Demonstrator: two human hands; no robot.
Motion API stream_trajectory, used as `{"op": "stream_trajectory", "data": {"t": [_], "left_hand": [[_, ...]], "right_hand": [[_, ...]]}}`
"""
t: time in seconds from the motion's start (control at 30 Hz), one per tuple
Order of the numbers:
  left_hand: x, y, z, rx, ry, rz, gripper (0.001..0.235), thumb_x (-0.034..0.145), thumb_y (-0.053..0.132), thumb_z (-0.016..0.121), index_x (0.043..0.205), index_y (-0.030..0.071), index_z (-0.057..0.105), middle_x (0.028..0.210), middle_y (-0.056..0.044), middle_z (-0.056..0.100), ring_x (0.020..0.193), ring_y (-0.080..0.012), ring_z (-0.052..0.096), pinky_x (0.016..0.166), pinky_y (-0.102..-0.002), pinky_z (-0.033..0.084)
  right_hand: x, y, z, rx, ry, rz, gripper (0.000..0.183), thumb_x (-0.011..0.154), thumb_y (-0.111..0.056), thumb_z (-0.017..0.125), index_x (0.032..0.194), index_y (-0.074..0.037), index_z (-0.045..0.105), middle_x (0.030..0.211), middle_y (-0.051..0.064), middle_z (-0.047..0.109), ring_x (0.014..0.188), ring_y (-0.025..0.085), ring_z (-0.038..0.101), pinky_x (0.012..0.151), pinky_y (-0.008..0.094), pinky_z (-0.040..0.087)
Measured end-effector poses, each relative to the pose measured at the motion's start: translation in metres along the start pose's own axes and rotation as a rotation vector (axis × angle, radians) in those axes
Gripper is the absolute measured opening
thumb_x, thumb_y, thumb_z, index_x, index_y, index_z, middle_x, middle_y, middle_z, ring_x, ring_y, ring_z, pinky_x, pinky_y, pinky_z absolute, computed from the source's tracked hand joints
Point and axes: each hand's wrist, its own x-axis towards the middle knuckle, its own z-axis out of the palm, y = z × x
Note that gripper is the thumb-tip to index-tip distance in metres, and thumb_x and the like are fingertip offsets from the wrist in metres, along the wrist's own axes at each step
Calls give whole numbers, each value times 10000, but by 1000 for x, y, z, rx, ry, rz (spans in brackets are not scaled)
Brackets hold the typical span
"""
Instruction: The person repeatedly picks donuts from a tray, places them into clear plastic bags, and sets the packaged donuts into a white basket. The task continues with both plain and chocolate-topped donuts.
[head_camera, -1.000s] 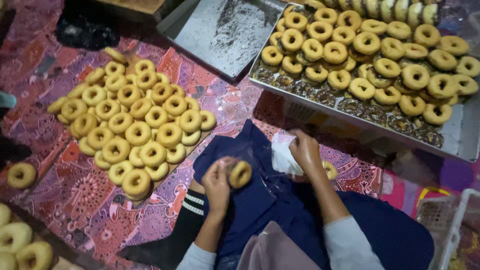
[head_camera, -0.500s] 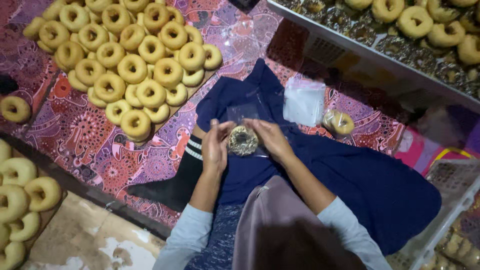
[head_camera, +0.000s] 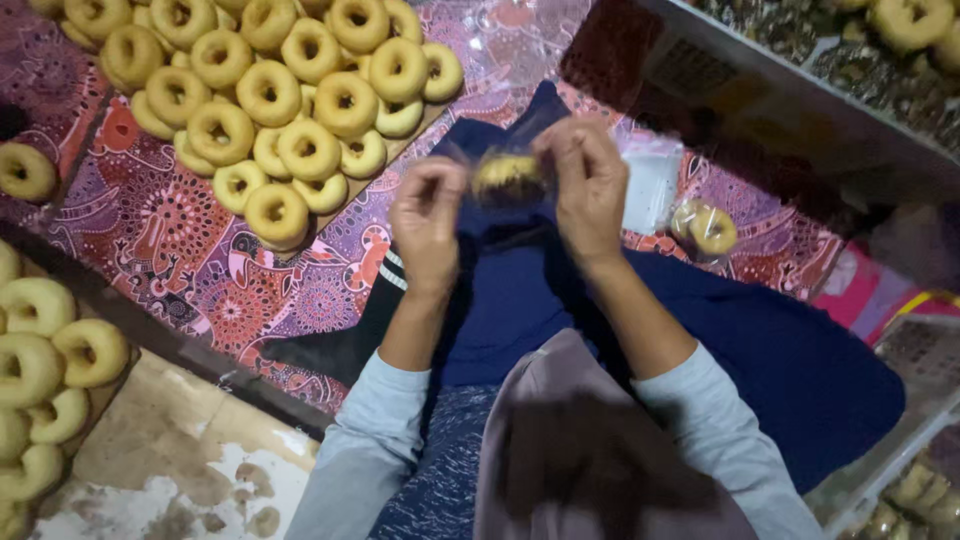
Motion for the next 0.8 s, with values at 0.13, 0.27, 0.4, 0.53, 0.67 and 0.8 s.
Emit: {"op": "stream_trajectory", "data": {"t": [0.13,0.27,0.4,0.53,0.67,0.8], "left_hand": [[-28,-16,-8,-84,94,-93,103,1111,49,572,1008,44,575,909,-2,560,739,-57,496,661,-196,427],[-53,-47,-25,46,149,-323,65,988,15,539,938,38,574,910,-17,606,736,-86,607,635,-248,572],[-74,-47,-26,483,10,25,129,975,-58,614,888,-1,538,999,-85,589,901,-157,597,795,-281,523],[-70,-34,17,466,-239,-84,90,954,1,681,896,4,613,1098,-122,653,925,-209,661,779,-299,540],[-70,-36,-3,566,-434,147,264,964,44,686,1210,-23,615,1385,-191,624,1301,-361,603,1123,-423,467],[-74,-55,-105,988,26,150,427,1083,121,573,1426,-123,497,1487,-303,513,1397,-456,477,1208,-493,346]], "right_hand": [[-21,20,-6,-354,-11,-283,268,1113,-149,625,906,15,581,923,98,581,865,214,575,793,325,480],[-47,73,-17,-444,-75,-46,233,1029,-144,660,873,12,583,864,101,574,776,200,571,703,323,466],[-73,115,-45,-343,57,500,187,1047,-236,607,1065,-51,621,802,60,589,708,159,538,652,306,458],[-77,125,-70,11,-27,489,261,1026,-213,578,1240,-65,580,1071,1,651,975,103,621,856,261,526],[-73,132,-156,50,230,416,241,1067,-176,587,1225,2,625,1115,48,645,1027,153,620,914,315,527],[-73,179,-252,-39,717,387,381,1056,-324,549,1238,-5,649,1035,54,743,922,173,727,872,368,601]]}}
